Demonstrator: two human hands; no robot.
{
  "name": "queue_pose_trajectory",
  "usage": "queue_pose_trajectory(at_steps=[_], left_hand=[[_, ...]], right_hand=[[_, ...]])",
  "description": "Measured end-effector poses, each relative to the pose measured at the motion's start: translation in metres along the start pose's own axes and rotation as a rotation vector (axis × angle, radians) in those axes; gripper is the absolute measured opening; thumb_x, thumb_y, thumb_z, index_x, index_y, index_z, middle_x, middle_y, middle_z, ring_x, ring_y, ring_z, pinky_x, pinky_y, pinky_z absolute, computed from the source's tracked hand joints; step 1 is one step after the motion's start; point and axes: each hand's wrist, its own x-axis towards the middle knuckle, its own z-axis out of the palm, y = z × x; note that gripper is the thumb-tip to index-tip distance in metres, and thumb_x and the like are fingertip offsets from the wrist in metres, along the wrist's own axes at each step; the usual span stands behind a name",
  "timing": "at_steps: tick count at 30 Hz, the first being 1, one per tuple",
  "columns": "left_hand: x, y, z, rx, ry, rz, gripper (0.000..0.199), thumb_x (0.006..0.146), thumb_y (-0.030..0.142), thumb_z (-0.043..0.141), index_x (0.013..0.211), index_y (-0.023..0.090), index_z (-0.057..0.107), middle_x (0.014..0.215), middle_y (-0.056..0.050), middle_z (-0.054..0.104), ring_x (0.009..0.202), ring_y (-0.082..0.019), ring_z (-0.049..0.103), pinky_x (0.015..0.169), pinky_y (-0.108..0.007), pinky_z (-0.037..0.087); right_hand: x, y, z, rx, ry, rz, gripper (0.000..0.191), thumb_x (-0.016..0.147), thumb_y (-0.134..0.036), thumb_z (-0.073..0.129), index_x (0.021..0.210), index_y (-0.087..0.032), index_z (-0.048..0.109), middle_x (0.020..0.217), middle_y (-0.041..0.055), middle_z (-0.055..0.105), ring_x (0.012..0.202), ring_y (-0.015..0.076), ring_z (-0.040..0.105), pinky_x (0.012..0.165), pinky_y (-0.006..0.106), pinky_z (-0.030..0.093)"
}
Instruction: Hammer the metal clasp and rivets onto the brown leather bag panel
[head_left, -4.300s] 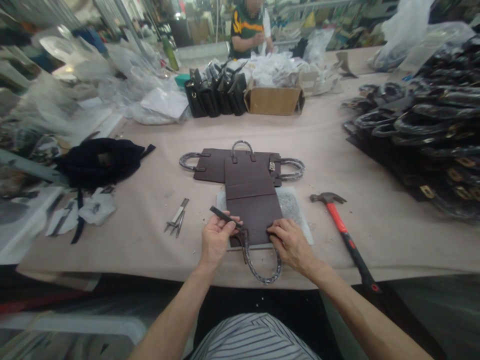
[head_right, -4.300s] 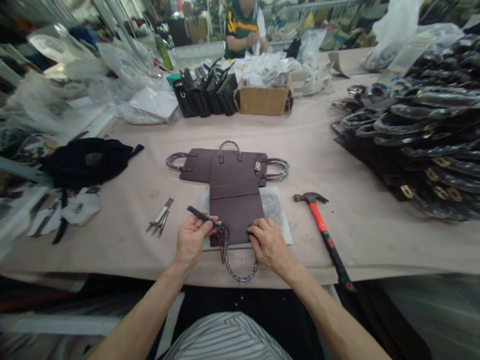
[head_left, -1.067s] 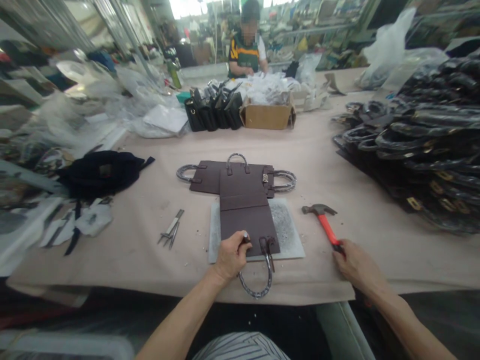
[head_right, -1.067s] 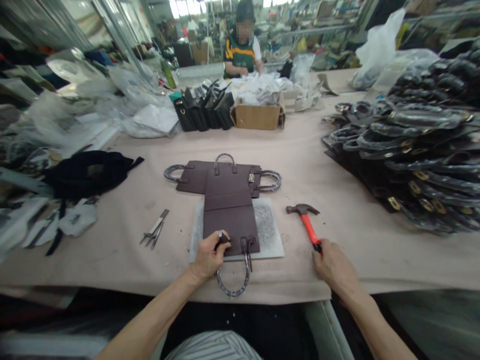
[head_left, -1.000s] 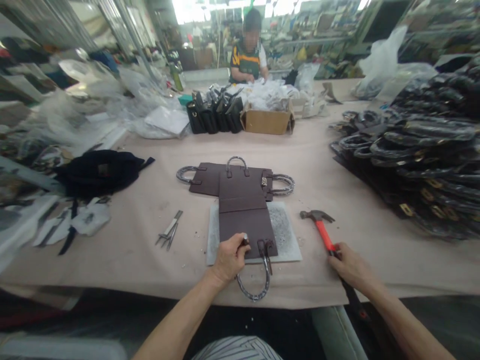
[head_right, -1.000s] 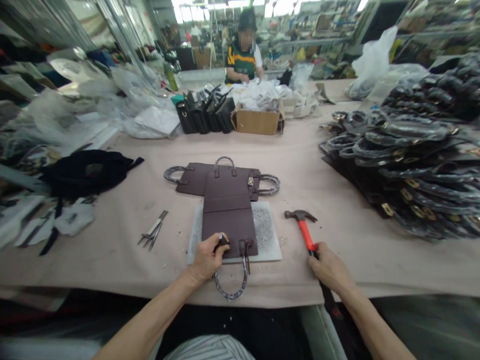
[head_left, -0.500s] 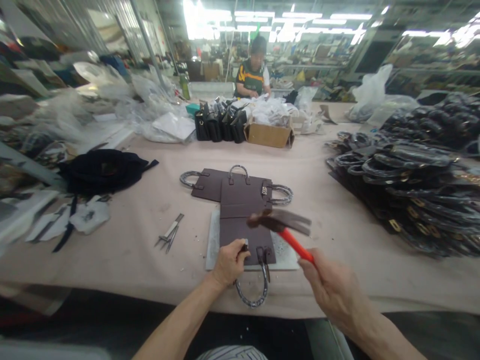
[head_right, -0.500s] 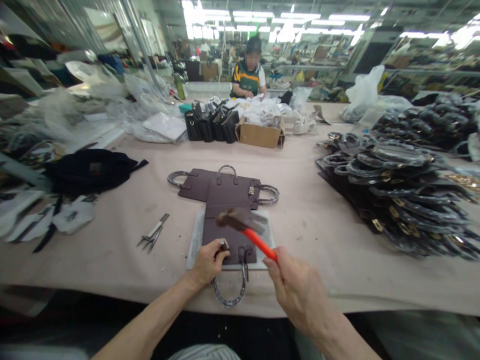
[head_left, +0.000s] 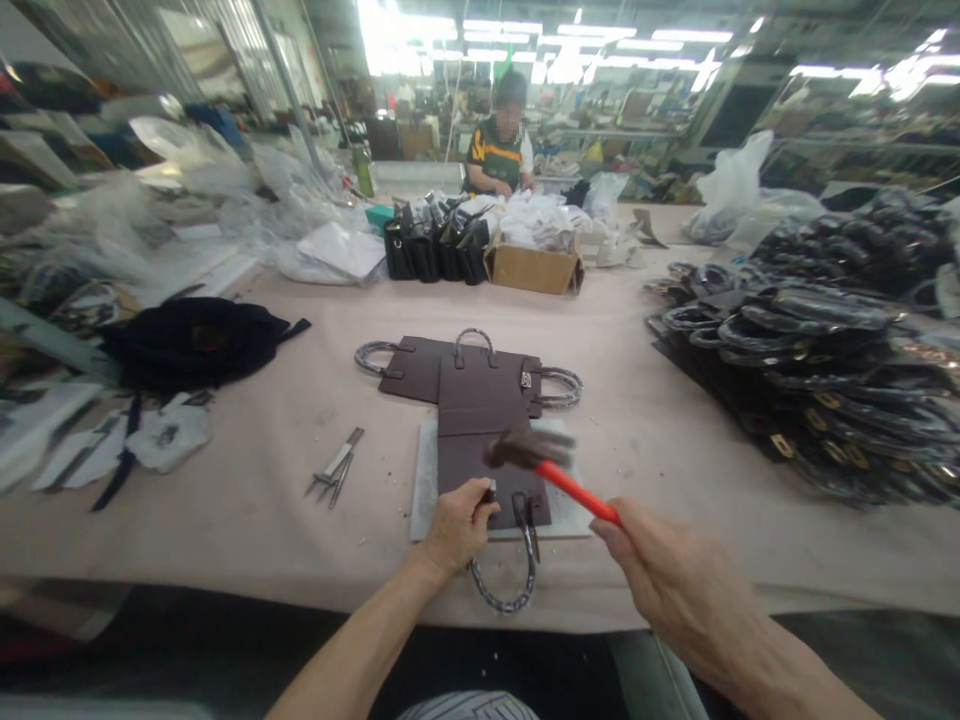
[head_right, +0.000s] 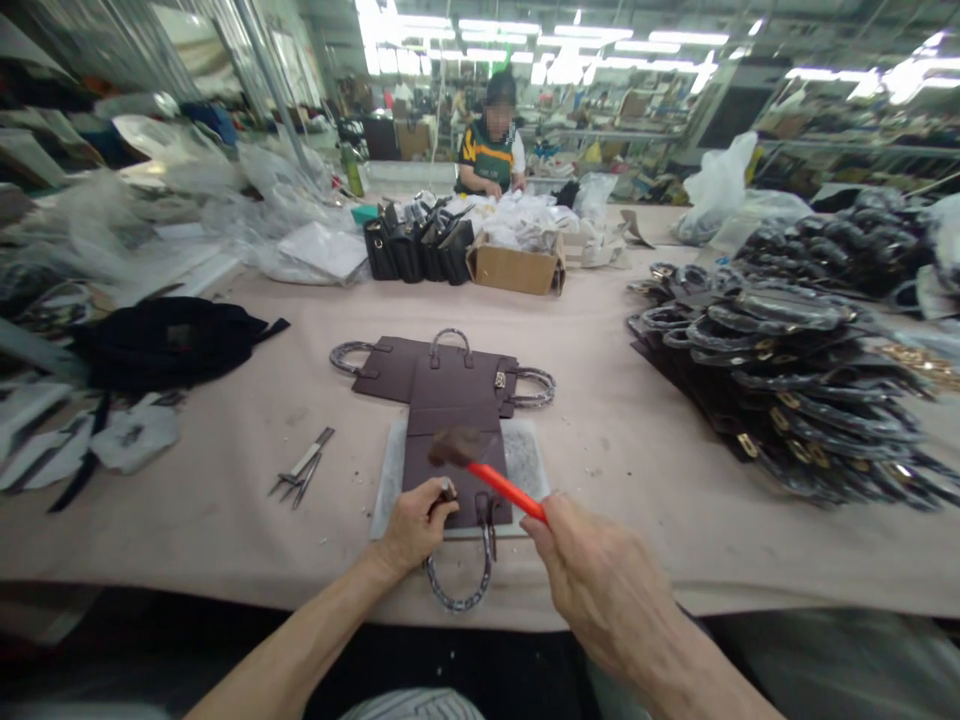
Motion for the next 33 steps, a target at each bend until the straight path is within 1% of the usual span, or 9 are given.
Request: queue_pose_trajectory(at_steps=[3, 6, 8, 13, 19, 21, 23, 27, 33], left_hand=[[-0.001, 0.000, -0.001, 0.005, -0.010, -0.014, 0.009, 0.089, 0.014, 0.058, 0.094, 0.020, 0.062, 0.082, -0.003, 0.068, 0.075, -0.018, 0.066, 0.070, -0.028, 0.052], [-0.002, 0.000, -0.001, -0.002, -0.027, -0.037, 0.008, 0.088, 0.014, 0.058, 0.092, 0.020, 0.061, 0.079, -0.002, 0.067, 0.069, -0.017, 0.064, 0.065, -0.026, 0.050], [-0.002, 0.001, -0.002, -0.008, -0.021, -0.039, 0.008, 0.089, 0.014, 0.058, 0.092, 0.020, 0.061, 0.079, -0.002, 0.067, 0.071, -0.017, 0.064, 0.067, -0.026, 0.050], [-0.001, 0.001, -0.005, -0.044, -0.039, -0.055, 0.007, 0.090, 0.016, 0.059, 0.096, 0.020, 0.062, 0.084, -0.002, 0.069, 0.078, -0.018, 0.067, 0.073, -0.028, 0.053], [0.003, 0.006, -0.015, -0.119, -0.088, -0.074, 0.017, 0.093, 0.018, 0.059, 0.108, 0.020, 0.065, 0.096, -0.004, 0.072, 0.091, -0.018, 0.069, 0.084, -0.029, 0.055], [0.003, 0.008, -0.017, -0.117, -0.076, -0.089, 0.011, 0.092, 0.018, 0.060, 0.100, 0.020, 0.067, 0.092, -0.003, 0.071, 0.087, -0.017, 0.068, 0.081, -0.028, 0.054], [0.004, 0.010, -0.019, -0.113, -0.057, -0.099, 0.010, 0.090, 0.017, 0.062, 0.097, 0.020, 0.068, 0.090, -0.003, 0.071, 0.084, -0.017, 0.068, 0.078, -0.027, 0.054], [0.003, 0.011, -0.020, -0.103, -0.036, -0.100, 0.010, 0.089, 0.016, 0.065, 0.097, 0.020, 0.069, 0.091, -0.003, 0.073, 0.085, -0.016, 0.069, 0.078, -0.026, 0.054], [0.001, 0.009, -0.022, -0.075, -0.025, -0.066, 0.011, 0.090, 0.015, 0.066, 0.099, 0.020, 0.071, 0.095, -0.004, 0.075, 0.090, -0.017, 0.072, 0.082, -0.027, 0.057]], right_hand=[[-0.002, -0.001, 0.004, 0.066, 0.088, 0.072, 0.032, 0.107, -0.034, 0.033, 0.078, -0.024, 0.045, 0.050, -0.0052, 0.051, 0.036, 0.0108, 0.041, 0.042, 0.027, 0.026], [-0.008, 0.004, 0.010, 0.030, -0.142, 0.087, 0.037, 0.105, -0.043, 0.034, 0.077, -0.024, 0.048, 0.048, -0.0037, 0.052, 0.036, 0.0125, 0.039, 0.044, 0.031, 0.016], [-0.011, 0.015, 0.014, 0.072, -0.250, 0.222, 0.038, 0.103, -0.047, 0.034, 0.077, -0.024, 0.050, 0.051, -0.0024, 0.055, 0.039, 0.0137, 0.042, 0.046, 0.031, 0.018], [-0.022, 0.072, 0.041, 0.224, -0.253, 0.595, 0.041, 0.098, -0.052, 0.033, 0.071, -0.025, 0.045, 0.056, -0.0009, 0.054, 0.051, 0.0163, 0.050, 0.053, 0.029, 0.033], [-0.045, 0.126, 0.091, 0.058, -0.322, 0.806, 0.034, 0.098, -0.037, 0.036, 0.084, -0.019, 0.061, 0.073, 0.0085, 0.064, 0.065, 0.0213, 0.058, 0.062, 0.033, 0.042], [-0.045, 0.121, 0.100, 0.014, -0.229, 0.716, 0.033, 0.098, -0.035, 0.039, 0.105, -0.015, 0.064, 0.099, 0.0168, 0.067, 0.084, 0.0271, 0.062, 0.073, 0.039, 0.046], [-0.037, 0.106, 0.106, 0.022, -0.093, 0.496, 0.034, 0.098, -0.033, 0.043, 0.120, -0.014, 0.061, 0.120, 0.0200, 0.063, 0.105, 0.0313, 0.060, 0.087, 0.045, 0.047], [-0.016, 0.061, 0.124, 0.213, -0.007, 0.120, 0.031, 0.096, -0.030, 0.055, 0.124, -0.018, 0.061, 0.128, 0.0147, 0.061, 0.118, 0.0305, 0.055, 0.100, 0.048, 0.045], [-0.011, 0.031, 0.164, 0.348, -0.056, 0.095, 0.022, 0.088, -0.024, 0.067, 0.110, -0.019, 0.065, 0.123, 0.0116, 0.063, 0.115, 0.0307, 0.052, 0.099, 0.051, 0.042]])
